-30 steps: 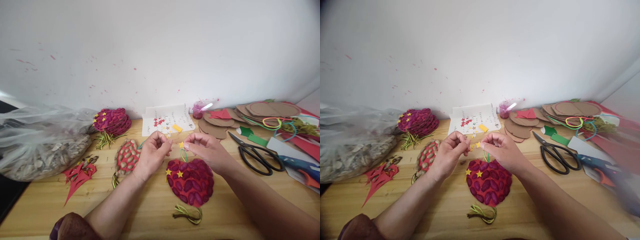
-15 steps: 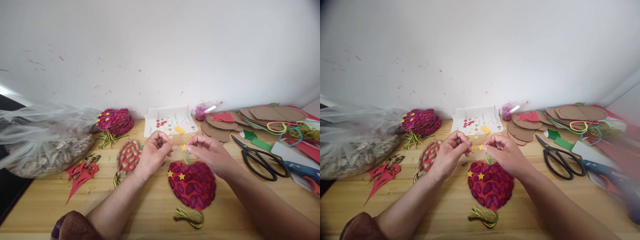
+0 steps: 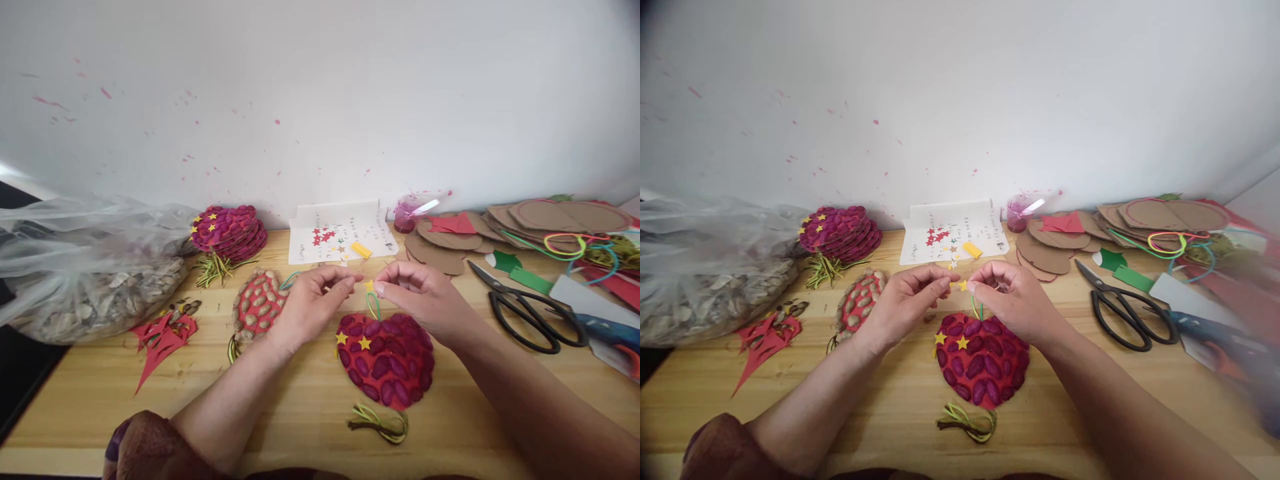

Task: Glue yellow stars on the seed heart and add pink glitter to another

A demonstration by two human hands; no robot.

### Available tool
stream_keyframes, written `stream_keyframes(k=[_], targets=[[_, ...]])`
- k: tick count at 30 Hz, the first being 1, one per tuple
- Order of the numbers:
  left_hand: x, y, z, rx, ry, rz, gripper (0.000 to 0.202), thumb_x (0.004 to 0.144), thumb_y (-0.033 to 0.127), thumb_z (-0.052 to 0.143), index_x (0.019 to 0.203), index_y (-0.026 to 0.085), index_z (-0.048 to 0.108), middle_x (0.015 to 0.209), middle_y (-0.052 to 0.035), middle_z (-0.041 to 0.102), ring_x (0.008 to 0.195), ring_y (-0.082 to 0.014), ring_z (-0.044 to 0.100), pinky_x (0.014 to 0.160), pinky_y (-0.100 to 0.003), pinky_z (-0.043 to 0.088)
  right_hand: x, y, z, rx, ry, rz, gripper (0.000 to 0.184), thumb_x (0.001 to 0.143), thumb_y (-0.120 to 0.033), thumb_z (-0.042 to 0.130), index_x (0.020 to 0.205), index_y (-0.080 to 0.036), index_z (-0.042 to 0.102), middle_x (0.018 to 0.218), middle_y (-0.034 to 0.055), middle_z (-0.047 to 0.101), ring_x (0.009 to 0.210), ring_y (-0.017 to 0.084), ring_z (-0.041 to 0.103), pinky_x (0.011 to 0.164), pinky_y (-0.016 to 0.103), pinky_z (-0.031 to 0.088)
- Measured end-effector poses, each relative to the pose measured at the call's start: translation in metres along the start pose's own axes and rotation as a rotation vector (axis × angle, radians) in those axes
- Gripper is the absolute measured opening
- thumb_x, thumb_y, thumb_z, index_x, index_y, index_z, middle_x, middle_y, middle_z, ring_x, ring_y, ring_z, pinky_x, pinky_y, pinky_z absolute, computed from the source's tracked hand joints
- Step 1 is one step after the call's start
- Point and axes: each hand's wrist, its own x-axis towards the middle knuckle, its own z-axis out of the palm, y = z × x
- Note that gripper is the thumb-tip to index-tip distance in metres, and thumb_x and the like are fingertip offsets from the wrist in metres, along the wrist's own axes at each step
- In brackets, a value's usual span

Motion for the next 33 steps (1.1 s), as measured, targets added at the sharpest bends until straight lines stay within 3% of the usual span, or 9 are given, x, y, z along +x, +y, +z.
stream_keyframes(k=[7,12,15,23,33], targets=[[0.003,-0.006,-0.004,0.128,0.064,0.006,0.038,0.095,0.049,0.061,0.080,0.019,0.077,0.066,-0.0013,0.066,0.061,-0.0148,0.057,0.058,-0.026,0.044,0.000,-0.001,-0.001,0.002,-0.003,0.002,0.021,0.079,-0.041,0.072,0.077,-0.020,0.068,0.067,-0.0009,0.059,0.061,0.013,0.048,0.058,0.028,0.040],[0.010,-0.017,-0.015,0.503,0.146,0.233,0.021,0.095,0.019,0.059,0.105,0.021,0.078,0.100,-0.0069,0.078,0.096,-0.0231,0.069,0.090,-0.036,0.050,0.002,0.001,-0.004,-0.053,0.025,-0.004,0.022,0.080,-0.042,0.072,0.079,-0.020,0.068,0.072,0.0006,0.062,0.065,0.014,0.052,0.062,0.029,0.041],[0.013,-0.022,-0.021,0.758,0.119,0.285,0.021,0.091,0.013,0.063,0.103,0.021,0.078,0.101,-0.0083,0.078,0.100,-0.0273,0.066,0.093,-0.042,0.049,0.003,0.000,-0.007,-0.120,0.069,-0.006,0.022,0.079,-0.042,0.071,0.080,-0.020,0.069,0.072,0.0013,0.064,0.063,0.015,0.051,0.060,0.030,0.040],[0.014,-0.022,-0.014,1.007,-0.006,0.171,0.016,0.089,0.026,0.074,0.104,0.026,0.079,0.108,-0.0075,0.076,0.110,-0.0311,0.057,0.093,-0.047,0.042,0.005,0.000,-0.010,-0.217,0.116,-0.033,0.022,0.079,-0.042,0.069,0.081,-0.020,0.071,0.071,0.0017,0.066,0.060,0.014,0.052,0.058,0.030,0.040],[0.019,-0.030,-0.010,1.036,0.016,0.165,0.010,0.090,0.029,0.076,0.097,0.030,0.081,0.103,-0.0024,0.078,0.109,-0.0277,0.056,0.092,-0.045,0.036,0.006,0.002,-0.008,-0.247,0.092,-0.055,0.023,0.079,-0.041,0.067,0.081,-0.019,0.071,0.070,0.0004,0.065,0.059,0.013,0.052,0.059,0.030,0.039]])
